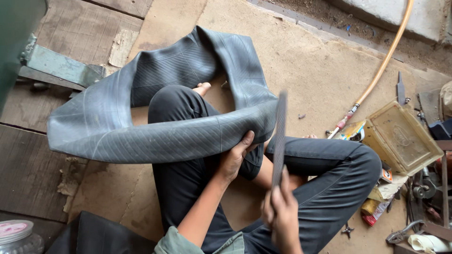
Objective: The person sits cross-legged on the floor and uses a textured metal file to smooth the surface of a large, flexible black rubber sheet. They hold the rubber sheet with their left hand and repeatedly rub the file against it with their right hand, working on a specific section of the material.
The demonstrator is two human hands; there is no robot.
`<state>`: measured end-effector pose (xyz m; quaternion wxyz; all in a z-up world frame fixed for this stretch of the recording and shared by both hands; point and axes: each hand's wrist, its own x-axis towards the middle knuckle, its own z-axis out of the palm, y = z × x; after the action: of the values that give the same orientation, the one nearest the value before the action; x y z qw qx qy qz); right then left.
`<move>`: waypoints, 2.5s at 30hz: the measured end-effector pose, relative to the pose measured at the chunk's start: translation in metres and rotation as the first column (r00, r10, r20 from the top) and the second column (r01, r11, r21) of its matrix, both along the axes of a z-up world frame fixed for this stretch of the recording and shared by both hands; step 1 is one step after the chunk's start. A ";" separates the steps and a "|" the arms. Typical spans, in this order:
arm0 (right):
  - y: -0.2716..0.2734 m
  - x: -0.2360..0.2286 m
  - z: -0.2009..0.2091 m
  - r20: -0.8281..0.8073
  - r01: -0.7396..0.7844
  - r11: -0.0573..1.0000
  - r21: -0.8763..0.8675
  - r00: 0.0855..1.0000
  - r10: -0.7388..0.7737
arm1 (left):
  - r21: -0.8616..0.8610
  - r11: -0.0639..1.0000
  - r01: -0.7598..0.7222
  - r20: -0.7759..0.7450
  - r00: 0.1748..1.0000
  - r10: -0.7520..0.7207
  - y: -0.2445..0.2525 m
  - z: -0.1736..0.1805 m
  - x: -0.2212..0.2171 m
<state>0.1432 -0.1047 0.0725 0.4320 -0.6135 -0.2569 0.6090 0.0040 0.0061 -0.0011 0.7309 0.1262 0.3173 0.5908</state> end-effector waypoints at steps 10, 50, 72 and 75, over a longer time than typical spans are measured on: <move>0.101 -0.030 0.004 -0.114 -0.043 0.996 0.076 0.992 0.052 | -0.002 1.000 0.016 -0.025 1.000 -0.016 -0.005 0.001 -0.002; 0.076 0.008 0.022 0.076 0.070 0.944 0.323 0.992 -0.099 | 0.031 0.984 -0.177 -0.106 0.978 0.179 -0.006 0.023 0.014; 0.084 -0.028 0.016 -0.064 0.007 0.986 0.165 0.998 0.003 | 0.080 0.993 -0.084 0.160 0.985 0.070 0.001 0.008 0.003; 0.055 -0.015 0.007 -0.073 0.105 0.990 0.096 0.992 -0.099 | 0.085 0.991 -0.104 0.150 0.985 0.090 -0.002 0.007 0.001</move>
<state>0.1286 -0.0494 0.0795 0.5013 -0.5824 -0.2404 0.5931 0.0053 0.0040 0.0055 0.7159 0.1006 0.2412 0.6475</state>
